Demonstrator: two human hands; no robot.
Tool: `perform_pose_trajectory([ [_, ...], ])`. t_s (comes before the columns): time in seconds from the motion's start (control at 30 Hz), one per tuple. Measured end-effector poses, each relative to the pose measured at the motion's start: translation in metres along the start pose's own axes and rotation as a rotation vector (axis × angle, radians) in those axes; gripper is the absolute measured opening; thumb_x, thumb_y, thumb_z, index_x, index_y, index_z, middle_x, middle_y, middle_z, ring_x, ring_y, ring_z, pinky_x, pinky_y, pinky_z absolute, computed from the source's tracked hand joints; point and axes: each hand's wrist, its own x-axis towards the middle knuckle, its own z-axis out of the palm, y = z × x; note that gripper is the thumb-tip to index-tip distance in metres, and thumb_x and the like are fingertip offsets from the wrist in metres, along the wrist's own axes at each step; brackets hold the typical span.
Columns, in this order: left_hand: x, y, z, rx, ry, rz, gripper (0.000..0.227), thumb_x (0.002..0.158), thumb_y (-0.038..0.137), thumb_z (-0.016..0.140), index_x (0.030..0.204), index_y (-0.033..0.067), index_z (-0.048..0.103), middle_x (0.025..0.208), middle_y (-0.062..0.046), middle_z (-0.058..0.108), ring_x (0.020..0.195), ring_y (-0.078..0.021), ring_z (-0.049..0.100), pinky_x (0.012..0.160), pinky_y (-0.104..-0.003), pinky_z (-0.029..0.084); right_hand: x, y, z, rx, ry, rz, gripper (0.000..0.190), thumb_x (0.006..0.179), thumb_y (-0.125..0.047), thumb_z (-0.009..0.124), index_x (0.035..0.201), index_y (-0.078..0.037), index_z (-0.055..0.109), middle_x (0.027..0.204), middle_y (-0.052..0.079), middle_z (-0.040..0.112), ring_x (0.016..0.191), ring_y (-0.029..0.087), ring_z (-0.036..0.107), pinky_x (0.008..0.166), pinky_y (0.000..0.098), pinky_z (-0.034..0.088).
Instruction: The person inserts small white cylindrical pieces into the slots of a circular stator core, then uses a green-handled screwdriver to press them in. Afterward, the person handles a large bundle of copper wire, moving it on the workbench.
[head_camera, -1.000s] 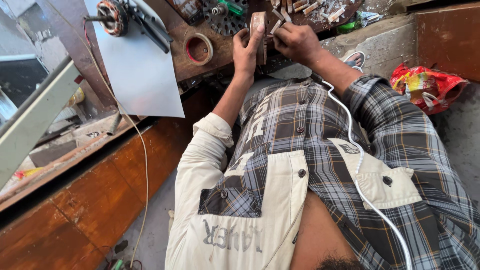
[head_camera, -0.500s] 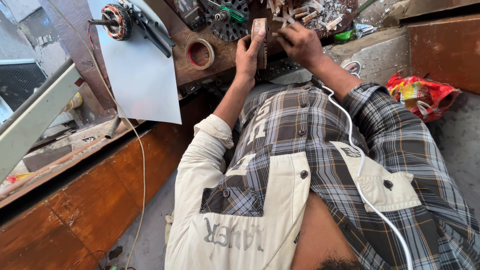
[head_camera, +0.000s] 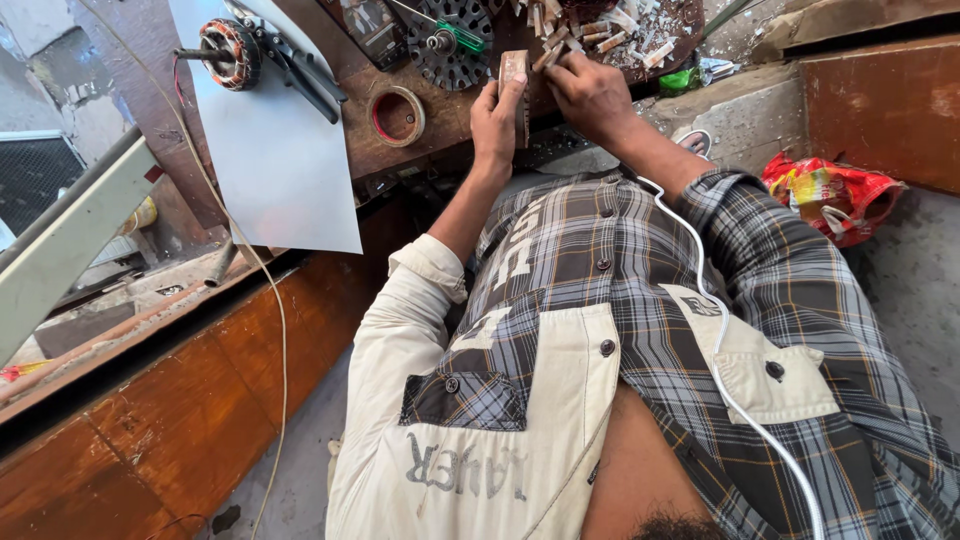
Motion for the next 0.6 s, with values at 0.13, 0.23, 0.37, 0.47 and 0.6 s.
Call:
perform_pose_trajectory([
  [0.13, 0.012, 0.007, 0.002, -0.047, -0.008, -0.087, 0.04, 0.097, 0.035, 0.072, 0.101, -0.0053, 0.072, 0.079, -0.005, 0.067, 0.064, -0.0096, 0.059, 0.054, -0.025, 0.048, 0.011, -0.004, -0.007, 0.068, 0.008, 0.063, 0.019, 0.1, -0.013, 0.073, 0.119, -0.008, 0.075, 0.099, 0.011, 0.069, 0.077, 0.029, 0.071, 0.065, 0.0377, 0.058],
  [0.23, 0.007, 0.0, -0.005, -0.214, -0.049, 0.051, 0.038, 0.093, 0.034, 0.073, 0.105, -0.0018, 0.071, 0.083, -0.004, 0.07, 0.068, -0.0105, 0.063, 0.058, -0.026, 0.053, 0.004, -0.004, -0.009, 0.157, 0.006, 0.14, 0.015, 0.102, -0.012, 0.072, 0.115, -0.005, 0.074, 0.105, 0.012, 0.071, 0.082, 0.029, 0.072, 0.069, 0.0371, 0.06],
  [0.37, -0.008, -0.017, -0.026, -0.187, -0.146, 0.148, 0.043, 0.096, 0.036, 0.074, 0.112, -0.0042, 0.071, 0.091, -0.006, 0.069, 0.077, -0.0104, 0.061, 0.067, -0.024, 0.051, -0.016, -0.003, -0.001, 0.228, -0.019, 0.177, 0.014, 0.102, -0.012, 0.073, 0.113, -0.004, 0.073, 0.105, 0.012, 0.071, 0.084, 0.029, 0.073, 0.074, 0.0369, 0.061],
  [0.47, -0.017, -0.022, -0.03, 0.173, -0.114, 0.281, 0.042, 0.104, 0.034, 0.076, 0.109, -0.0071, 0.076, 0.111, -0.009, 0.063, 0.101, -0.0122, 0.061, 0.086, -0.024, 0.05, -0.019, -0.009, 0.008, 0.284, -0.08, 0.19, 0.015, 0.1, -0.011, 0.074, 0.112, -0.002, 0.073, 0.1, 0.013, 0.071, 0.081, 0.03, 0.073, 0.072, 0.0382, 0.061],
  [0.6, -0.025, -0.017, -0.02, 0.109, -0.203, 0.249, 0.045, 0.099, 0.038, 0.074, 0.113, -0.005, 0.072, 0.131, -0.009, 0.052, 0.109, -0.014, 0.057, 0.086, -0.028, 0.052, -0.017, -0.015, 0.017, 0.323, -0.151, 0.224, 0.017, 0.099, -0.01, 0.074, 0.112, 0.0, 0.07, 0.097, 0.015, 0.07, 0.081, 0.031, 0.072, 0.072, 0.0404, 0.06],
])
